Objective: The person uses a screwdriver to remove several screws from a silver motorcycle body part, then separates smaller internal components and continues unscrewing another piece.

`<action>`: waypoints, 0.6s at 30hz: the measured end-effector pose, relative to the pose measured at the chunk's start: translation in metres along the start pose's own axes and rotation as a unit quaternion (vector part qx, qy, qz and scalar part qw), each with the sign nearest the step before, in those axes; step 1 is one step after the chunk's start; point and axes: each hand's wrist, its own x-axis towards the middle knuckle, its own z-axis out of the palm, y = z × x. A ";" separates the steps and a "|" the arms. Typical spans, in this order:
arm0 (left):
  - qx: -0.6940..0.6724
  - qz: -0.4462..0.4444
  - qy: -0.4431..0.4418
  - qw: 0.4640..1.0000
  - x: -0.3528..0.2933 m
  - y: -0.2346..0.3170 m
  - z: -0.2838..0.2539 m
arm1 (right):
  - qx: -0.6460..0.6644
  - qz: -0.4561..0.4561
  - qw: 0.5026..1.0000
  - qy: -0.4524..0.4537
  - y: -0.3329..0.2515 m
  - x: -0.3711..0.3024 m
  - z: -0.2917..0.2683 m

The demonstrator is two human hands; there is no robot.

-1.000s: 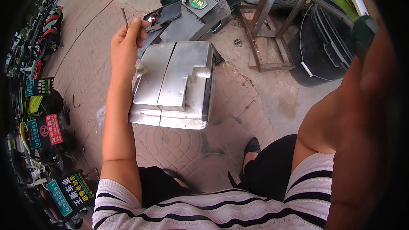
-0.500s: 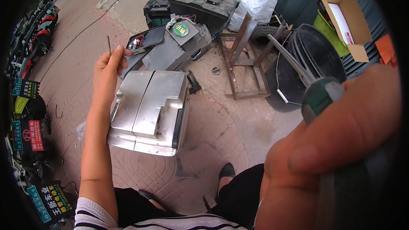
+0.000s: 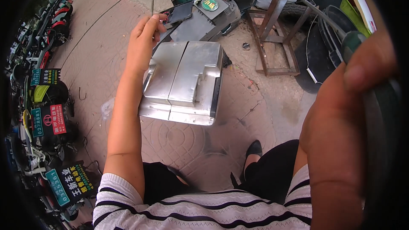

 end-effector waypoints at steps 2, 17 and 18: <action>-0.063 -0.007 -0.002 0.998 -0.002 0.002 0.003 | -0.071 0.041 0.996 -0.020 0.001 0.002 0.002; -0.031 -0.043 0.045 0.998 0.006 -0.022 -0.010 | -0.036 0.389 0.863 -0.319 0.076 -0.093 0.067; -0.030 -0.041 0.050 0.997 0.005 -0.023 -0.012 | -0.019 0.415 0.847 -0.331 0.074 -0.093 0.071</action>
